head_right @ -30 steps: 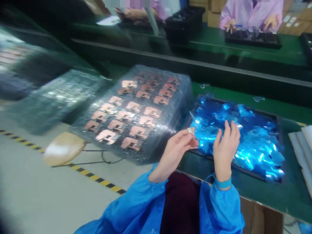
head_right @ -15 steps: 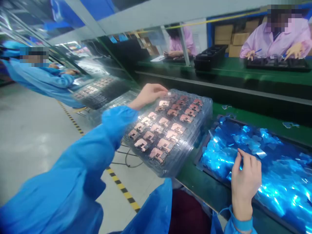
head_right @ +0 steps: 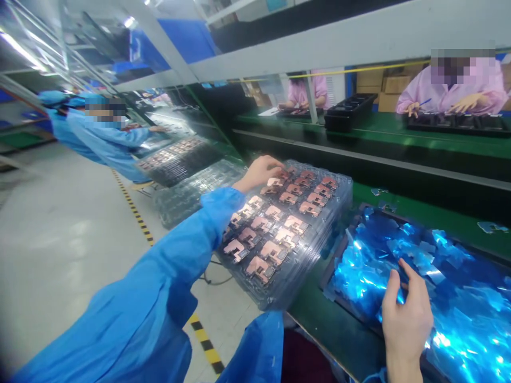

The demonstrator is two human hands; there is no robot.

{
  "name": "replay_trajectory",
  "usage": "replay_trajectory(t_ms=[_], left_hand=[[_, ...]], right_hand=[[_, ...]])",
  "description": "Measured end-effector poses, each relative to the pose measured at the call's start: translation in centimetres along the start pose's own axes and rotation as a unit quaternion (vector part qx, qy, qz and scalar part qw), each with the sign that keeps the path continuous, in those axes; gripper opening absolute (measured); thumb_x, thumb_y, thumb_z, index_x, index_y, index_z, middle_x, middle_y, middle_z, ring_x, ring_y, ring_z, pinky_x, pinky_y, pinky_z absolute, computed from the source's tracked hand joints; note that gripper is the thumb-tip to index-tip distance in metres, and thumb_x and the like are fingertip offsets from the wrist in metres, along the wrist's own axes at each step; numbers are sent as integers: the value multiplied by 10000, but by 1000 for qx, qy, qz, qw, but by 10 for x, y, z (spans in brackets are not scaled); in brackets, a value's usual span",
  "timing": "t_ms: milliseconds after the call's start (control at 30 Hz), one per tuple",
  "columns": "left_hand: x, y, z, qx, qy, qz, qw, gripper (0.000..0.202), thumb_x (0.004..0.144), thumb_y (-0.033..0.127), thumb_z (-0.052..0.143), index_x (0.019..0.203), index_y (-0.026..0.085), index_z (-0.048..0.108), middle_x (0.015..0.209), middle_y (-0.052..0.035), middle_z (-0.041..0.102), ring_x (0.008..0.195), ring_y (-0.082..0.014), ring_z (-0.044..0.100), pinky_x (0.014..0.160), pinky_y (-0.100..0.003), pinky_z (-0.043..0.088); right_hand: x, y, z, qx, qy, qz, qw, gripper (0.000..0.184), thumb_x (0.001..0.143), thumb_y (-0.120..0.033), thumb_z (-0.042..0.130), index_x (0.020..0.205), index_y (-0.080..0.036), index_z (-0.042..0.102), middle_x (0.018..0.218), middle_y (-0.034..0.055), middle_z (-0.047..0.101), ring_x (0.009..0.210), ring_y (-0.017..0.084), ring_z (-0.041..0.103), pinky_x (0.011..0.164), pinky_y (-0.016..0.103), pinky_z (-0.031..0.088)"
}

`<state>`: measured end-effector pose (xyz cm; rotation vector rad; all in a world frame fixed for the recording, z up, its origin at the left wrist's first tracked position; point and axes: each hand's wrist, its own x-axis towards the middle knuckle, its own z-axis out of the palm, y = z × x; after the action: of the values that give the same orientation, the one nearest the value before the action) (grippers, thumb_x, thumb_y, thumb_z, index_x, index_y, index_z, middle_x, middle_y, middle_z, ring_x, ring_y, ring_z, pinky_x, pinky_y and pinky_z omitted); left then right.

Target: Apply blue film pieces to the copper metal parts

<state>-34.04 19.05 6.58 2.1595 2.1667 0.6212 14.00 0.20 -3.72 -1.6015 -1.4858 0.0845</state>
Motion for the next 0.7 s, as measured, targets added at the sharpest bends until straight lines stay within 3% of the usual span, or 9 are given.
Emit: replay_trajectory(t_ms=[133, 267, 333, 467, 533, 633, 700], left_hand=[[-48, -2, 3, 38, 5, 25, 999, 370, 1051, 360, 507, 1111, 183, 827, 1166, -142, 755, 1157, -333, 668, 1123, -493, 504], [-73, -3, 10, 54, -55, 117, 990, 458, 1101, 383, 418, 1370, 194, 737, 1473, -120, 688, 1361, -308, 621, 1215, -480, 469], [-73, -5, 9, 67, -66, 142, 985, 483, 1117, 374, 370, 1420, 191, 699, 1512, -120, 668, 1388, -303, 609, 1226, -490, 463], [-63, -10, 4, 98, -49, 129, 986, 466, 1117, 398, 364, 1262, 211, 766, 1296, -128, 750, 1194, -311, 688, 1128, -499, 531], [-54, -10, 5, 103, -35, 127, 986, 504, 1120, 409, 342, 1251, 179, 770, 1259, -157, 747, 1189, -330, 679, 1118, -518, 532], [-39, -9, 12, 103, -17, 116, 988, 525, 1101, 381, 346, 1370, 130, 721, 1447, -199, 676, 1380, -366, 590, 1207, -571, 461], [-31, -7, 18, 97, -30, 113, 988, 518, 1082, 362, 366, 1403, 141, 706, 1541, -180, 634, 1451, -352, 556, 1250, -563, 428]], right_hand=[[0, 8, 7, 16, 5, -68, 998, 537, 1132, -534, 474, 1277, -102, 757, 1329, 222, 770, 1393, 424, 655, 1147, 594, 516], [0, 11, 10, 31, 3, -96, 995, 466, 1132, -487, 504, 1268, -114, 750, 1386, 224, 745, 1463, 428, 604, 1212, 664, 458], [0, 11, 10, 32, 4, -95, 995, 453, 1133, -472, 506, 1266, -114, 750, 1383, 227, 745, 1453, 426, 614, 1213, 664, 459], [0, 11, 11, 35, 7, -97, 995, 435, 1134, -456, 508, 1233, -112, 755, 1336, 227, 764, 1420, 423, 642, 1185, 657, 487], [-1, 12, 11, 38, 10, -95, 995, 416, 1134, -447, 511, 1222, -122, 755, 1329, 218, 768, 1405, 417, 653, 1175, 656, 494], [-1, 13, 11, 42, 11, -94, 995, 402, 1135, -443, 513, 1216, -132, 753, 1326, 214, 767, 1393, 411, 660, 1169, 658, 497], [-1, 14, 11, 41, 13, -91, 995, 398, 1135, -440, 515, 1223, -132, 752, 1328, 217, 764, 1397, 413, 656, 1170, 660, 495]])
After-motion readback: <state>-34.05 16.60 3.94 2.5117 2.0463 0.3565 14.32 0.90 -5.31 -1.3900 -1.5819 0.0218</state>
